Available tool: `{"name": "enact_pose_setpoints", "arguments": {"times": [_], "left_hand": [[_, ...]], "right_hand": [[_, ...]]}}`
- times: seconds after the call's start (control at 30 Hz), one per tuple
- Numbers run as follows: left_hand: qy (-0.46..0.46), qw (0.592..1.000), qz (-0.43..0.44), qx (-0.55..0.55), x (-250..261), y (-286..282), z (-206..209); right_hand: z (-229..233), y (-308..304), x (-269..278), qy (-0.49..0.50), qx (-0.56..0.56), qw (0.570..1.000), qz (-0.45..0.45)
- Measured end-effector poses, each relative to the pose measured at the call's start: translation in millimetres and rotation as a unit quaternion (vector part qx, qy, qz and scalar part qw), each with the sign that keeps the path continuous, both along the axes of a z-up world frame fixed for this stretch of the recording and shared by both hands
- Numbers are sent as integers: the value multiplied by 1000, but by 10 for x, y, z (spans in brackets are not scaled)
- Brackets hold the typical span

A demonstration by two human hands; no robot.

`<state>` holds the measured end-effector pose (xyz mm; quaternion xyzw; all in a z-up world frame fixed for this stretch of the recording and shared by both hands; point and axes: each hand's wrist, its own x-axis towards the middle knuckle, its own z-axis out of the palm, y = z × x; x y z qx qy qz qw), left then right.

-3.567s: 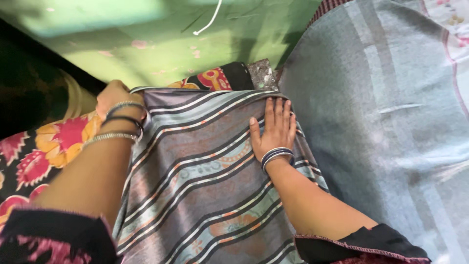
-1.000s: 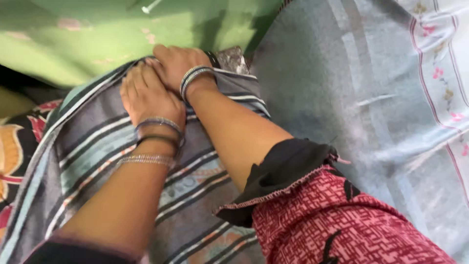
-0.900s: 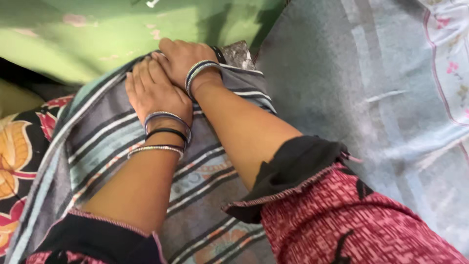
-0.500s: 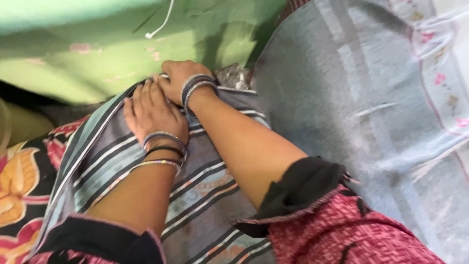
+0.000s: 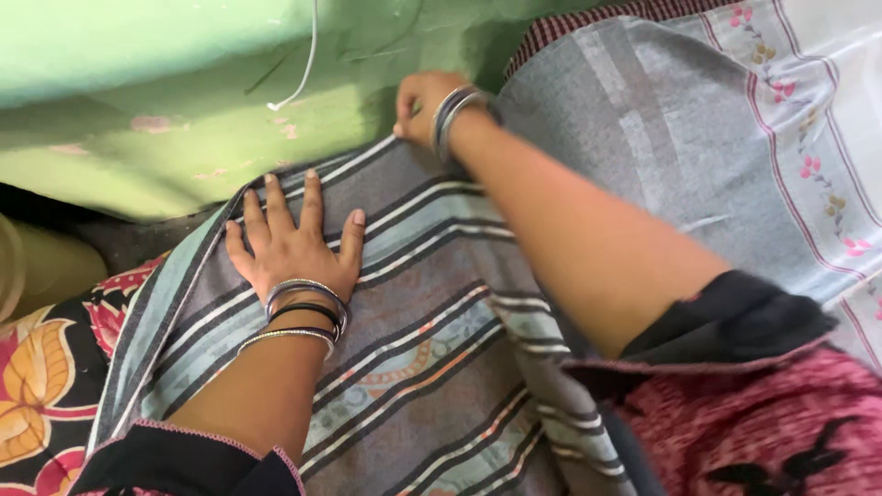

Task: The person folds a large striped cloth on a bed. They smooth the fabric, fold it in half lengthwise, then fold it again to create a compact rectangular bundle.

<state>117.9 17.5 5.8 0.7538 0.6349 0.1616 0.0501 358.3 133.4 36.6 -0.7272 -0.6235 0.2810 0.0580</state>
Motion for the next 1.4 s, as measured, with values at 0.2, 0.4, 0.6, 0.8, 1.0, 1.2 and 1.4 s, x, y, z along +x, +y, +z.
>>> {"name": "enact_pose_setpoints", "arguments": {"times": [0.2, 0.4, 0.6, 0.8, 1.0, 1.2, 1.4], "left_hand": [[41, 999, -2, -25, -20, 13, -58], [-9, 1000, 0, -3, -21, -32, -71], [-3, 1000, 6, -11, 13, 12, 0], [2, 1000, 6, -6, 18, 32, -13], [0, 1000, 10, -8, 5, 38, -40], [18, 998, 17, -54, 36, 49, 108], [34, 995, 18, -93, 58, 46, 203]], "right_hand": [[-129, -526, -763, -201, 184, 951, 147], [-443, -996, -323, -97, 293, 923, 228], [-715, -1252, 447, -211, 50, 976, -32], [-556, -1365, -431, -3, 307, 951, 48], [-407, -1190, -573, -113, 278, 934, 195], [-812, -922, -192, 10, 230, 972, -40], [-1027, -1062, -5, 16, 143, 970, -196]]}}
